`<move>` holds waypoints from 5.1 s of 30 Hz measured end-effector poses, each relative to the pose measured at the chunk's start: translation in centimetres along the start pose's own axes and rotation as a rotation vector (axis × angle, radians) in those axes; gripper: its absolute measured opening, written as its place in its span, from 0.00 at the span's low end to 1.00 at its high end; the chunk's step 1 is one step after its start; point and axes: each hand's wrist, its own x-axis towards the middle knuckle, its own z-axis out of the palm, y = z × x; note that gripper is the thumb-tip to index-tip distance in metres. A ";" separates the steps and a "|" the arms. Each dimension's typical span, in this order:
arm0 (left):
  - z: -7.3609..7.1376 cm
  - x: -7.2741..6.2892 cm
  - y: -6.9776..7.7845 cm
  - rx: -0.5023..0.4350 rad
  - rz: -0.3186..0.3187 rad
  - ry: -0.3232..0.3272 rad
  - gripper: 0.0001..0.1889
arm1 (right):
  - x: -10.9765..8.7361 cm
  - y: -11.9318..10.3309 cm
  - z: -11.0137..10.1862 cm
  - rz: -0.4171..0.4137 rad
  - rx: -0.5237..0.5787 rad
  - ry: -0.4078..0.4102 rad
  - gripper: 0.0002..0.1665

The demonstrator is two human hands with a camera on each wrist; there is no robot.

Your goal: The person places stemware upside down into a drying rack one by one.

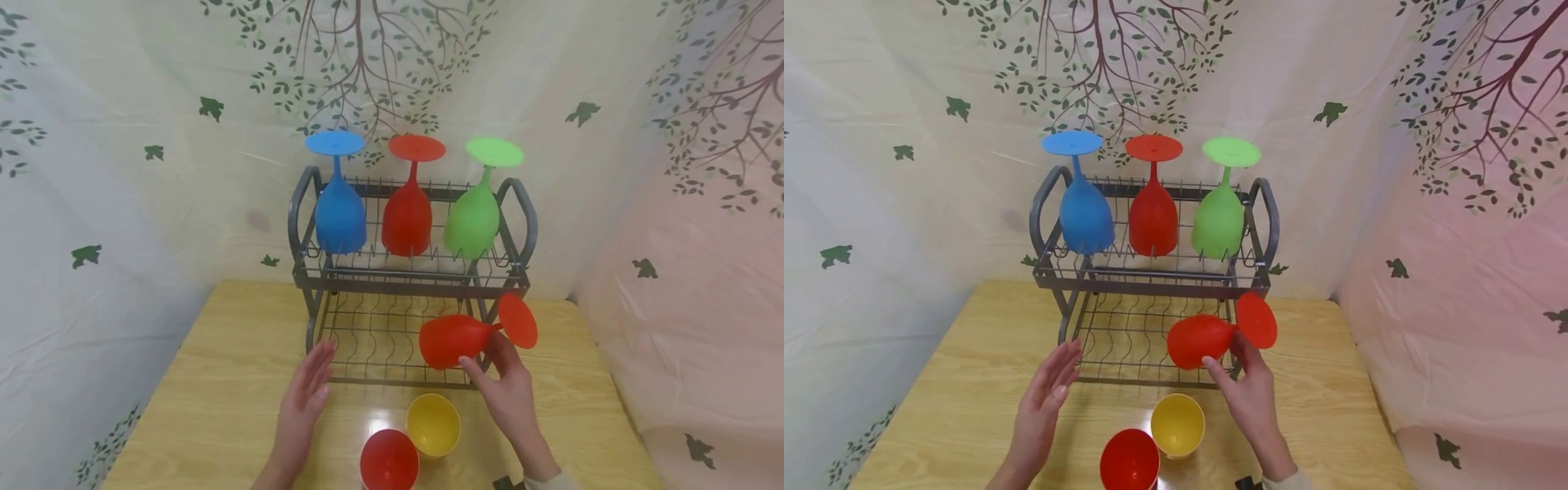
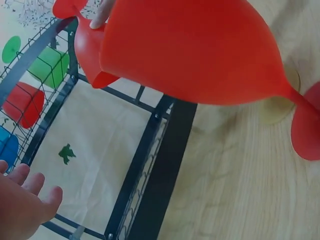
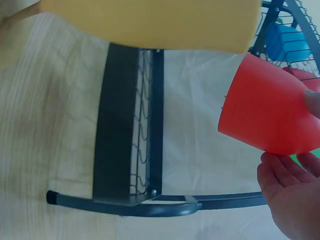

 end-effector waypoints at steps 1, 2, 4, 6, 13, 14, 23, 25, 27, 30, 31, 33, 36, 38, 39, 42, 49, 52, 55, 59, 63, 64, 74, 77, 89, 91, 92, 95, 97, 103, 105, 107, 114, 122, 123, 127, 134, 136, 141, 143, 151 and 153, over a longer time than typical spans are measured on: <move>-0.1 -0.1 -0.1 0.001 -0.005 0.002 0.30 | 0.0 0.2 0.0 -0.010 -0.023 0.001 0.42; -0.3 -0.1 -0.1 0.003 -0.011 0.007 0.30 | -0.1 0.4 0.1 -0.024 -0.042 0.003 0.42; -0.6 -0.2 -0.3 0.007 -0.021 0.015 0.30 | -0.2 0.8 0.2 -0.053 -0.077 0.009 0.41; -0.8 -0.3 -0.5 0.015 -0.029 0.018 0.30 | -0.3 1.2 0.3 -0.093 -0.109 0.020 0.41; -1.5 -0.3 -1.1 0.090 -0.062 0.018 0.31 | 0.2 2.6 1.0 -0.216 -0.203 0.053 0.33; -1.6 -0.3 -1.1 0.102 -0.071 0.019 0.31 | 0.3 2.8 1.1 -0.219 -0.211 0.046 0.32; -2.1 -0.4 -1.5 0.172 -0.134 0.014 0.32 | 1.0 3.4 1.5 -0.158 -0.245 -0.021 0.38; -2.2 -0.4 -1.5 0.186 -0.140 0.011 0.32 | 1.2 3.6 1.7 -0.152 -0.248 -0.034 0.38; -2.3 -0.4 -1.5 0.195 -0.150 0.008 0.33 | 1.3 3.9 1.8 -0.158 -0.253 -0.037 0.37; -2.1 -0.3 -1.5 0.207 -0.149 -0.001 0.32 | 1.6 4.3 1.9 -0.154 -0.259 -0.039 0.35; -2.0 -0.3 -1.5 0.206 -0.148 -0.002 0.32 | 1.7 4.5 1.9 -0.150 -0.260 -0.041 0.36; -1.9 -0.3 -1.5 0.205 -0.146 -0.007 0.32 | 1.9 4.7 1.9 -0.144 -0.251 -0.049 0.36; -1.8 -0.3 -1.5 0.202 -0.146 -0.007 0.31 | 2.2 5.0 2.0 -0.143 -0.241 -0.066 0.38; -1.7 -0.3 -1.5 0.199 -0.147 -0.008 0.31 | 2.4 5.2 2.1 -0.145 -0.240 -0.077 0.40; -1.7 -0.3 -1.4 0.196 -0.150 -0.009 0.31 | 2.4 5.3 2.1 -0.145 -0.242 -0.081 0.41; -1.7 -0.3 -1.4 0.195 -0.160 -0.012 0.32 | 2.6 5.4 2.3 -0.139 -0.237 -0.087 0.43; -1.8 -0.5 -1.4 0.201 -0.199 -0.024 0.32 | 2.8 5.4 2.8 -0.125 -0.245 -0.087 0.45; -1.9 -0.6 -1.4 0.208 -0.196 -0.022 0.32 | 2.8 5.4 3.1 -0.106 -0.263 -0.093 0.44; -1.9 -0.6 -1.4 0.214 -0.176 -0.019 0.32 | 3.0 5.3 3.3 -0.083 -0.269 -0.098 0.42; -1.9 -0.6 -1.5 0.220 -0.158 -0.019 0.32 | 3.1 5.4 3.6 -0.074 -0.272 -0.109 0.40; -2.0 -0.6 -1.5 0.234 -0.170 -0.020 0.32 | 3.2 5.4 3.9 -0.073 -0.272 -0.117 0.39; -2.1 -0.6 -1.5 0.237 -0.179 -0.021 0.32 | 3.2 5.4 4.0 -0.075 -0.272 -0.117 0.39; -2.0 -0.5 -1.4 0.260 -0.197 -0.028 0.32 | 3.0 5.4 3.9 -0.077 -0.281 -0.100 0.39; -1.7 -0.4 -1.4 0.267 -0.183 -0.042 0.32 | 2.7 5.5 3.4 -0.060 -0.283 -0.091 0.41; -1.5 -0.3 -1.4 0.289 -0.204 -0.068 0.33 | 0.6 5.0 1.7 -0.109 -0.289 -0.005 0.39; -1.4 -0.4 -1.3 0.279 -0.196 -0.074 0.33 | 0.2 4.9 1.5 -0.130 -0.270 0.023 0.37; -1.3 -0.4 -1.2 0.276 -0.192 -0.076 0.33 | 0.0 4.8 1.5 -0.139 -0.261 0.038 0.36; -1.2 -0.5 -1.2 0.296 -0.161 -0.094 0.34 | -0.5 4.6 1.2 -0.154 -0.222 0.074 0.33; -1.0 -0.6 -1.2 0.329 -0.142 -0.109 0.35 | -0.7 4.5 1.0 -0.161 -0.205 0.096 0.32; -0.4 -0.9 -0.9 0.476 -0.133 -0.182 0.38 | -1.3 4.1 0.4 -0.172 -0.156 0.134 0.29; -0.1 -1.1 -0.7 0.515 -0.134 -0.221 0.39 | -1.4 3.8 0.3 -0.172 -0.148 0.132 0.29; 0.1 -1.2 -0.5 0.557 -0.130 -0.270 0.41 | -1.6 3.6 0.1 -0.164 -0.143 0.126 0.29; 0.9 -1.6 0.1 0.657 -0.116 -0.478 0.46 | -2.0 3.1 -0.1 -0.153 -0.140 0.105 0.28; 2.1 -1.8 1.2 0.738 -0.238 -0.650 0.54 | -2.1 3.2 -0.5 -0.193 -0.129 0.111 0.28; 2.3 -1.8 1.4 0.738 -0.269 -0.663 0.55 | -2.1 3.2 -0.5 -0.198 -0.127 0.110 0.28; 2.8 -1.6 1.7 0.738 -0.360 -0.700 0.55 | -2.1 3.2 -0.4 -0.215 -0.121 0.110 0.28; 3.5 -1.6 1.5 0.732 -0.441 -0.728 0.54 | -2.2 3.3 -0.5 -0.193 -0.142 0.109 0.27; 3.5 -1.6 1.3 0.735 -0.445 -0.732 0.54 | -2.2 3.3 -0.5 -0.183 -0.150 0.111 0.28; 3.4 -1.6 0.9 0.744 -0.451 -0.753 0.52 | -2.3 3.4 -0.4 -0.179 -0.153 0.106 0.28; 3.3 -1.7 0.8 0.739 -0.456 -0.761 0.51 | -2.4 3.4 -0.4 -0.174 -0.151 0.102 0.28; 2.7 -1.7 0.6 0.681 -0.393 -0.770 0.45 | -2.6 3.6 -0.4 -0.149 -0.150 0.093 0.28; 2.6 -1.6 0.8 0.669 -0.404 -0.765 0.44 | -2.6 3.6 -0.4 -0.139 -0.153 0.092 0.28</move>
